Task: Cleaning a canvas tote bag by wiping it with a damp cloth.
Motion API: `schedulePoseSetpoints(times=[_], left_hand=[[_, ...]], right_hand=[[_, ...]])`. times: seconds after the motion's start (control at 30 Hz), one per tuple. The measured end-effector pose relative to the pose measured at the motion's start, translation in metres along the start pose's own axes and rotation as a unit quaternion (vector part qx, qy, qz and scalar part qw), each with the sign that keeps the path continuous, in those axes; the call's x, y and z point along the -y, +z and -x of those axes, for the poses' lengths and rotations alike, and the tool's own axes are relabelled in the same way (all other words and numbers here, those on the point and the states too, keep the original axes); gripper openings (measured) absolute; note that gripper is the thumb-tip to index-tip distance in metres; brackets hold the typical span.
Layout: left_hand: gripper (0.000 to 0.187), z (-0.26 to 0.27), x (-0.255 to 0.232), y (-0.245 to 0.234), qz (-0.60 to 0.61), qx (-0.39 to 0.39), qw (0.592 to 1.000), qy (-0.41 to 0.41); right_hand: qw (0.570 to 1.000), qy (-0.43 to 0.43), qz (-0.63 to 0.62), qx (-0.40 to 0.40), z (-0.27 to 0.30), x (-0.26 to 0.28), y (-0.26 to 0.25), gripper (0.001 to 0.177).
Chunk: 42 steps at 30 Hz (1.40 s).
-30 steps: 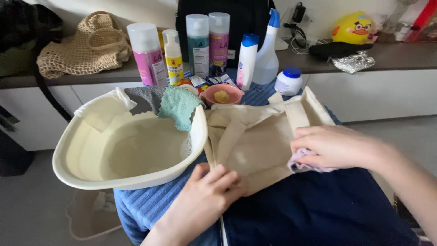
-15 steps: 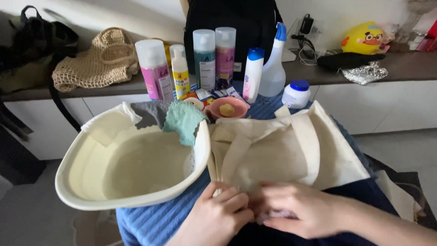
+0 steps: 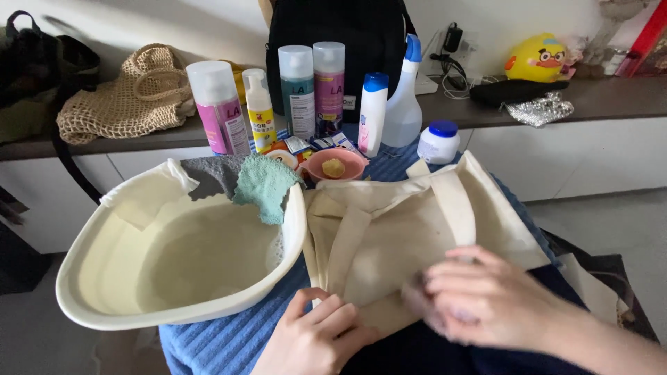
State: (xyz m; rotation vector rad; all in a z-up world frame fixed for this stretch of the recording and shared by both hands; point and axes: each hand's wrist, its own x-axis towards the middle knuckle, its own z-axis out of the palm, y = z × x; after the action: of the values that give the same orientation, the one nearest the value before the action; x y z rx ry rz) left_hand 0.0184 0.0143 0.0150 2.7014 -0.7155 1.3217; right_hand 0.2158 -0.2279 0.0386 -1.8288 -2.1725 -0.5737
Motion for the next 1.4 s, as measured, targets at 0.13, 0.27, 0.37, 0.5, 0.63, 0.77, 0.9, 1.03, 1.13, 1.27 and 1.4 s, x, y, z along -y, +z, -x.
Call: schedulePoseSetpoints(times=[0.13,0.27,0.37,0.5,0.63,0.77,0.9,1.03,1.13,1.27,1.4], left_hand=[[0.015,0.005,0.002,-0.004,0.013,0.027,1.000,0.009],[0.011,-0.001,-0.001,-0.004,0.012,0.056,0.998,0.007],[0.021,-0.020,-0.001,-0.005,-0.048,0.087,0.994,0.035],[0.062,-0.070,-0.006,-0.018,0.010,0.270,0.963,0.004],[0.060,-0.105,0.003,0.026,0.081,0.359,0.925,-0.091],[0.055,-0.106,0.002,0.051,0.083,0.382,0.909,-0.144],[0.063,-0.098,0.005,0.043,0.108,0.400,0.891,-0.188],[0.068,-0.090,0.018,0.055,0.186,0.389,0.881,-0.198],[0.053,-0.091,0.024,0.058,0.199,0.436,0.851,-0.216],[0.056,-0.105,0.021,0.036,0.203,0.478,0.824,-0.228],[0.056,-0.113,0.023,0.021,0.275,0.496,0.789,-0.235]], right_hand=[[0.993,0.078,0.043,0.078,0.019,-0.027,0.000,0.014],[0.989,0.059,0.109,0.083,0.014,-0.026,-0.013,0.016],[0.987,0.150,0.033,0.055,0.004,-0.026,-0.039,0.013],[0.917,0.394,0.059,-0.036,0.007,-0.039,-0.071,0.028],[0.859,0.490,0.098,-0.112,-0.010,-0.033,-0.097,0.037],[0.853,0.435,0.101,-0.269,-0.012,-0.034,-0.086,0.036],[0.907,0.302,-0.034,-0.290,-0.028,-0.008,-0.051,0.027],[0.980,0.127,-0.094,-0.124,-0.037,0.029,-0.014,0.025],[0.990,0.124,-0.069,0.024,-0.027,0.025,-0.014,0.029],[0.981,0.145,-0.131,0.014,-0.014,0.015,-0.009,0.012],[0.992,0.120,-0.036,0.002,0.008,-0.001,0.003,0.006]])
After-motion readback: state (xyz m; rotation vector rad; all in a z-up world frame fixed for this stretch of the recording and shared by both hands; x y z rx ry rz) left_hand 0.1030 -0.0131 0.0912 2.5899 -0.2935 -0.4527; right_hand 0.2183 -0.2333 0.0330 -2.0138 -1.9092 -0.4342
